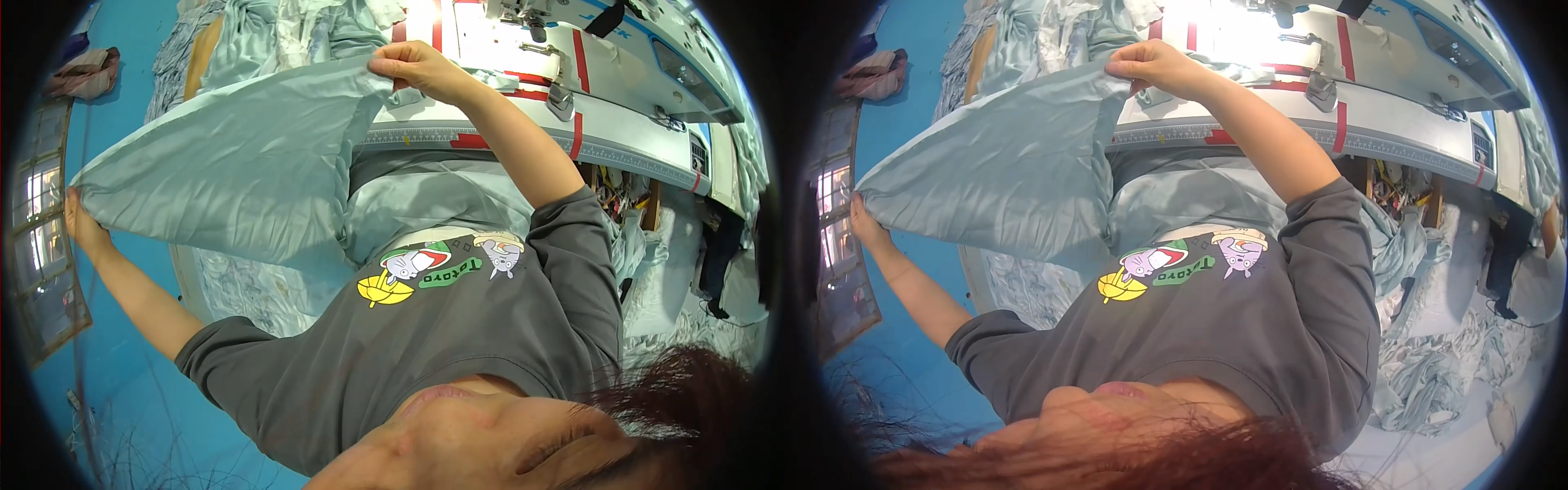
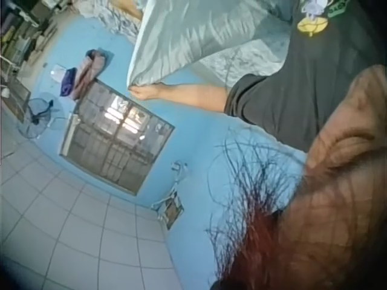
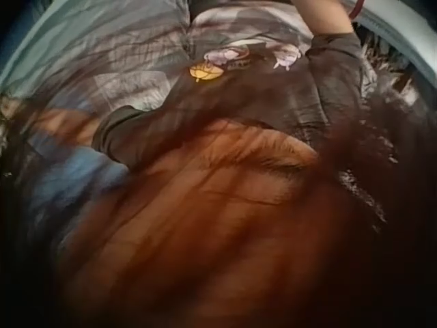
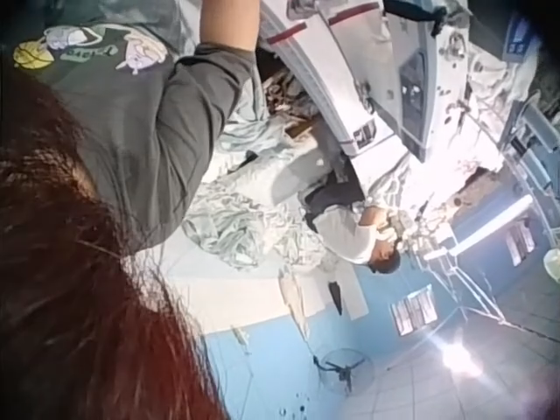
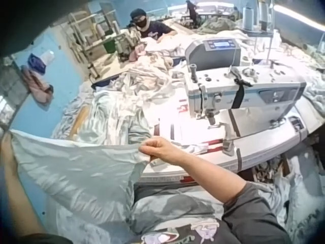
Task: The recorder is using an industrial sewing machine to join pieces of light-colored fabric together.
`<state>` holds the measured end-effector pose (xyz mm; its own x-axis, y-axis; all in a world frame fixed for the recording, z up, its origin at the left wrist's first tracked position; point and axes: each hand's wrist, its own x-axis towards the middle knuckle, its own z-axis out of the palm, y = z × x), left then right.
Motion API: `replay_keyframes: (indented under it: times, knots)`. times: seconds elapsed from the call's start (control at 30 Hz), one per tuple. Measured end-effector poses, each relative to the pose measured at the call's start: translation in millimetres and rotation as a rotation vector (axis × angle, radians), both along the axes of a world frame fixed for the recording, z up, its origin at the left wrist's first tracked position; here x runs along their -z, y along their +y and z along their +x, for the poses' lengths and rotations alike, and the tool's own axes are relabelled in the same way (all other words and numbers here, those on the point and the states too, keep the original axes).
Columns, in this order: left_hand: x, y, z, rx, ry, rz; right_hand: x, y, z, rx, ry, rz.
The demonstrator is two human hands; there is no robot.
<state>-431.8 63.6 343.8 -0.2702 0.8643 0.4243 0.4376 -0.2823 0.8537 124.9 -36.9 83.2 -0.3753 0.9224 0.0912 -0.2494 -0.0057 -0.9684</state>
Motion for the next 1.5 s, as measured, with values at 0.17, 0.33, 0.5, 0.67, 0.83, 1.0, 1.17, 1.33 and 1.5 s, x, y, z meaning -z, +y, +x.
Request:
replay_keyframes:
  times: [0.17,0.33,0.5,0.67,0.83,1.0,1.17,1.33,1.5]
  knots:
    - [46,44,4,0.043,0.120,-0.038,15,-9,13,0.047,0.126,-0.061]
    - [76,78,6,0.044,0.173,-0.071,25,-11,24,0.028,0.136,-0.136]
    - [117,60,98,-0.192,1.021,0.148,27,-10,18,0.052,0.272,-0.226]
    - [186,-84,293,0.422,0.581,-0.055,19,-10,7,0.037,0.258,-0.238]
    - [254,-156,366,0.397,0.508,0.087,1,-13,-12,0.095,0.404,-0.364]
    - [253,-146,311,0.627,0.026,-0.403,-19,-11,-20,0.044,0.151,0.155]
    - [217,-148,287,0.714,-0.093,-0.575,-34,4,-31,-0.177,-0.232,0.708]
    - [196,-141,271,0.754,-0.048,-0.696,-41,24,-48,-0.395,-0.202,0.499]
    - [191,-140,248,0.678,-0.081,-0.702,-32,33,-45,-0.136,-0.275,0.353]
